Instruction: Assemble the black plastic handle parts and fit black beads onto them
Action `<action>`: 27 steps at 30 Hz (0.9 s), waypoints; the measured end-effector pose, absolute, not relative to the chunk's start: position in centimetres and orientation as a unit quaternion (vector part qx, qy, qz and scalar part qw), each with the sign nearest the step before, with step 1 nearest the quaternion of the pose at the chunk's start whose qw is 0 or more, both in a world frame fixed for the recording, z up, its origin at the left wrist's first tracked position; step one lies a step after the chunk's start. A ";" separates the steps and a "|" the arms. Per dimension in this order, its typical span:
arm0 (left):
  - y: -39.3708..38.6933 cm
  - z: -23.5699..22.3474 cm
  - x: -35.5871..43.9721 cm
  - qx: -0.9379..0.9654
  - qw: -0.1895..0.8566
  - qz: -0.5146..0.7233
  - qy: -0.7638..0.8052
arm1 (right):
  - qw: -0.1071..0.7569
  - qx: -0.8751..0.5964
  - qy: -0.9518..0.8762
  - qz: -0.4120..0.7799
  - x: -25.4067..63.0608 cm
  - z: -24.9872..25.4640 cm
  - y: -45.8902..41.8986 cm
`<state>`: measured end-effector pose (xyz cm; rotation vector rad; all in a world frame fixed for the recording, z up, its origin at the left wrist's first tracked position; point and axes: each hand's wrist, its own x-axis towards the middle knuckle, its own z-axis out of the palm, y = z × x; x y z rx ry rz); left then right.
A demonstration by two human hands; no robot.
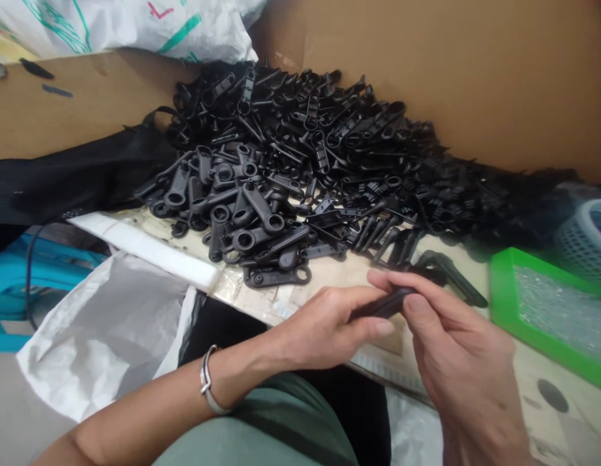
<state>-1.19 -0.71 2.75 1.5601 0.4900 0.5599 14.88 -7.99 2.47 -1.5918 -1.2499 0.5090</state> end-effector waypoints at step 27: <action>-0.3 1.6 -1.4 0.639 0.682 0.226 0.275 | 0.486 -0.719 -0.438 0.234 13.5 0.4 -6.2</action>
